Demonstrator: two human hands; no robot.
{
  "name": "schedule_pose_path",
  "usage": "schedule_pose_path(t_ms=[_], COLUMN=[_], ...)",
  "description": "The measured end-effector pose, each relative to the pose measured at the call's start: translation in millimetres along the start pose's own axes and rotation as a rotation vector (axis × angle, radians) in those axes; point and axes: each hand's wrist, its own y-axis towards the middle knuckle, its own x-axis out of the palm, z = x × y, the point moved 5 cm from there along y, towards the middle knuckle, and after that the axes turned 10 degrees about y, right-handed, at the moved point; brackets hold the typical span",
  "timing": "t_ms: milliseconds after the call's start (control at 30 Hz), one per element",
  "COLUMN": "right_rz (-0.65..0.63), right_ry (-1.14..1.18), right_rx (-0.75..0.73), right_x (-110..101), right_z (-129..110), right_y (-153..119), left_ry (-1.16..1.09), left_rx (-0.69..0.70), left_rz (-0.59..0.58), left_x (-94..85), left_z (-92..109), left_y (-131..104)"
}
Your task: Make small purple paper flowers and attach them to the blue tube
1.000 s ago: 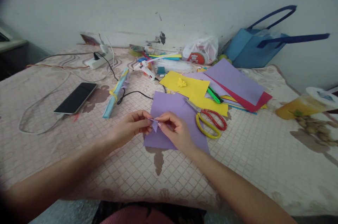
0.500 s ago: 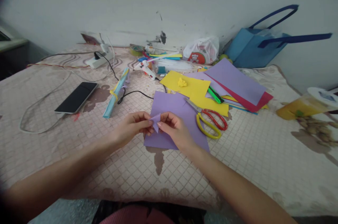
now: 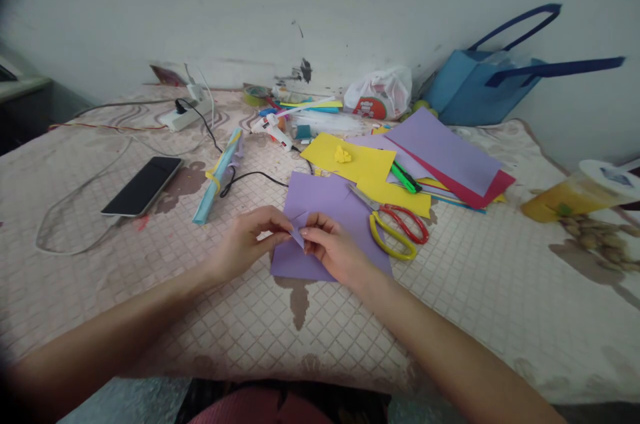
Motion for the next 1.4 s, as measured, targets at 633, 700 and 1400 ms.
schedule_pose_path(t_ms=[633, 700, 1400], right_rz=[-0.086, -0.104, 0.015], right_ry=[-0.084, -0.095, -0.213], right_rx=[-0.039, -0.049, -0.204], right_x=[5, 7, 5], right_z=[-3, -3, -4], right_y=[-4, -4, -4], left_ry=[-0.148, -0.27, -0.365], left_rx=[-0.066, -0.161, -0.252], left_rz=[0.034, 0.021, 0.057], left_x=[-2.7, -0.9, 11.5], left_z=[-9, -16, -15], left_y=[3, 3, -2])
